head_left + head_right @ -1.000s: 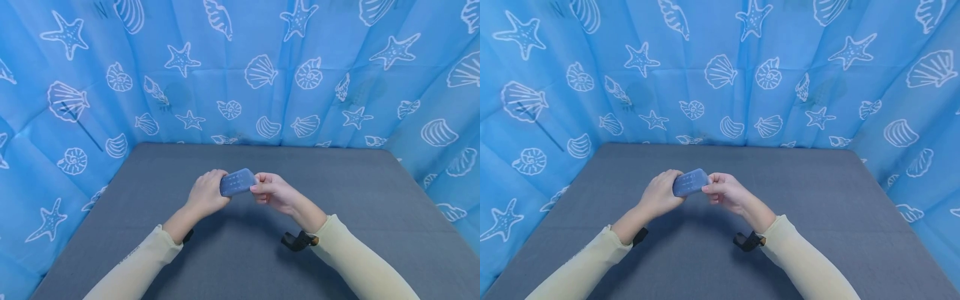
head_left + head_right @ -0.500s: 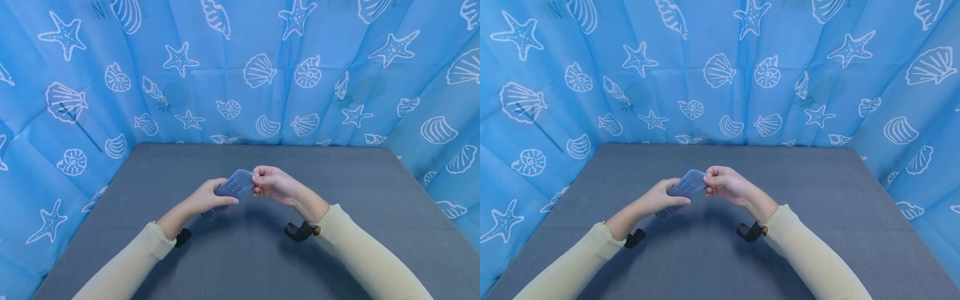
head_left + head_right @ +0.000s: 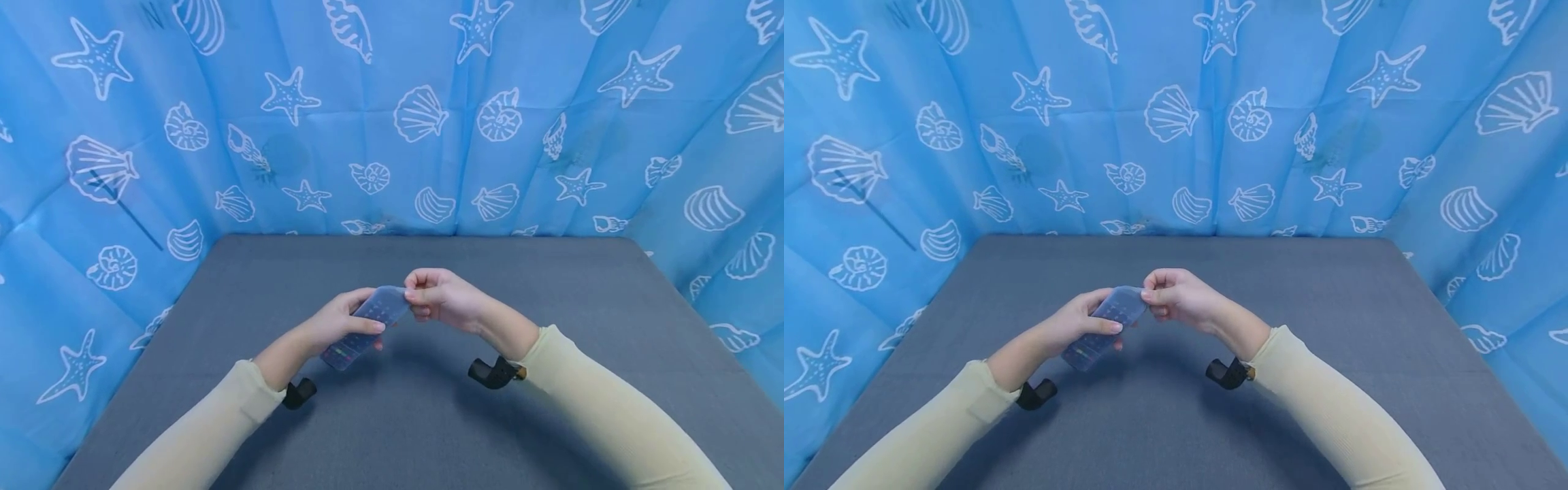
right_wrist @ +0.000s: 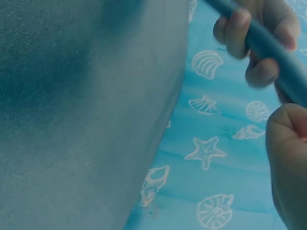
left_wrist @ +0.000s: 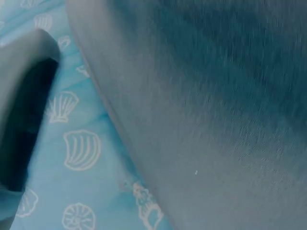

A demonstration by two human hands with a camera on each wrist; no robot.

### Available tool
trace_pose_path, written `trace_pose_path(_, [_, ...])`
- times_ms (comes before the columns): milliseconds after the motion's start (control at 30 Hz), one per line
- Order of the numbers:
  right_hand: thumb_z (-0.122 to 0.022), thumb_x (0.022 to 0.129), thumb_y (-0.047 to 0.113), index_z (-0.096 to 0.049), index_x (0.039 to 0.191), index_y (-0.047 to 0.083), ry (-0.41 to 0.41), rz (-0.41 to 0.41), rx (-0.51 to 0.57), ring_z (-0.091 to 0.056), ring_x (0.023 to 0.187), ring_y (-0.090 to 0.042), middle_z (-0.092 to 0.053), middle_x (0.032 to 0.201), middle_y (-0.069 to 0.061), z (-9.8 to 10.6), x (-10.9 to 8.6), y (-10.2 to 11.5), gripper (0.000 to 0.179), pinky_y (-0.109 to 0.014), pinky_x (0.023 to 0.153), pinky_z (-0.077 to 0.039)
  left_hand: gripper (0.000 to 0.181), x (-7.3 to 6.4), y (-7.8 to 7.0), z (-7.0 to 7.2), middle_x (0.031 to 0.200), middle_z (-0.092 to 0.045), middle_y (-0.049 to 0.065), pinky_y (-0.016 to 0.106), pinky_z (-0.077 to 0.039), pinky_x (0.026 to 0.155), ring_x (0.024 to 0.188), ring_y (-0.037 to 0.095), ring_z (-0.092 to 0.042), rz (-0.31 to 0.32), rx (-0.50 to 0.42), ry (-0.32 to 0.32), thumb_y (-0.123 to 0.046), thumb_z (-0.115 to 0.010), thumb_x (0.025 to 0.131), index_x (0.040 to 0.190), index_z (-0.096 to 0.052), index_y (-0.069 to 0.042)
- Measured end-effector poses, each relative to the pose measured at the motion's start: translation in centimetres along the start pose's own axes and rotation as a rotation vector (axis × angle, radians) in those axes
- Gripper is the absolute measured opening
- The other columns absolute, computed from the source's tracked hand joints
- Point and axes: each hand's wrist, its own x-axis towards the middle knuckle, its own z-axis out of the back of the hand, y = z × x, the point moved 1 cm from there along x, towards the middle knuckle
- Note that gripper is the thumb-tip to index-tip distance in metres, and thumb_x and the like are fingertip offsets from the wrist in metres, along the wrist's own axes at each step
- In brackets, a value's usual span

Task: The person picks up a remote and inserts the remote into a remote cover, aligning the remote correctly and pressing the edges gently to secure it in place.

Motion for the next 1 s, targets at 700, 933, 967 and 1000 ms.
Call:
trace_pose_path(700, [-0.047,0.099,0.004,-0.053,0.085,0.008,0.051,-0.022,-0.088,-0.042,0.063,-0.015,-0.046,0.072,-0.001,0.4,1.0,-1.6,0.016,-0.031,0.067,-0.037,0.053,-0.6,1.4,0.2,0.113,-0.057,0.019,0.041,-0.053,0.076,0.083,0.027,-0.064,-0.139,0.164,0.085,-0.014,-0.064,0.095,0.141,-0.043,0.001])
trace_pose_path(933, [-0.059,0.095,0.014,-0.054,0.094,0.001,0.254,0.017,-0.251,-0.047,0.070,-0.015,-0.051,0.077,-0.002,0.6,-0.5,-1.7,0.013,-0.029,0.070,-0.042,0.045,-1.0,0.7,0.3,0.110,-0.063,0.004,0.034,-0.047,0.079,0.092,0.018,-0.056,-0.108,0.464,0.135,-0.017,-0.074,0.088,0.127,-0.058,-0.001])
trace_pose_path(967, [-0.063,0.094,0.016,-0.054,0.094,0.000,0.268,0.016,-0.279,-0.047,0.070,-0.015,-0.051,0.077,-0.003,0.5,-0.7,-1.5,0.017,-0.029,0.069,-0.042,0.043,-1.0,0.5,0.3,0.108,-0.064,0.005,0.033,-0.046,0.078,0.090,0.017,-0.055,-0.112,0.485,0.157,-0.016,-0.074,0.088,0.125,-0.060,-0.002])
trace_pose_path(1000, [-0.066,0.092,0.017,-0.055,0.094,0.000,0.277,0.014,-0.313,-0.047,0.070,-0.014,-0.051,0.077,-0.002,0.3,-0.9,-1.3,0.021,-0.028,0.068,-0.042,0.041,-1.0,0.4,0.3,0.107,-0.065,0.004,0.033,-0.046,0.077,0.088,0.017,-0.055,-0.114,0.503,0.179,-0.015,-0.074,0.087,0.124,-0.061,-0.003])
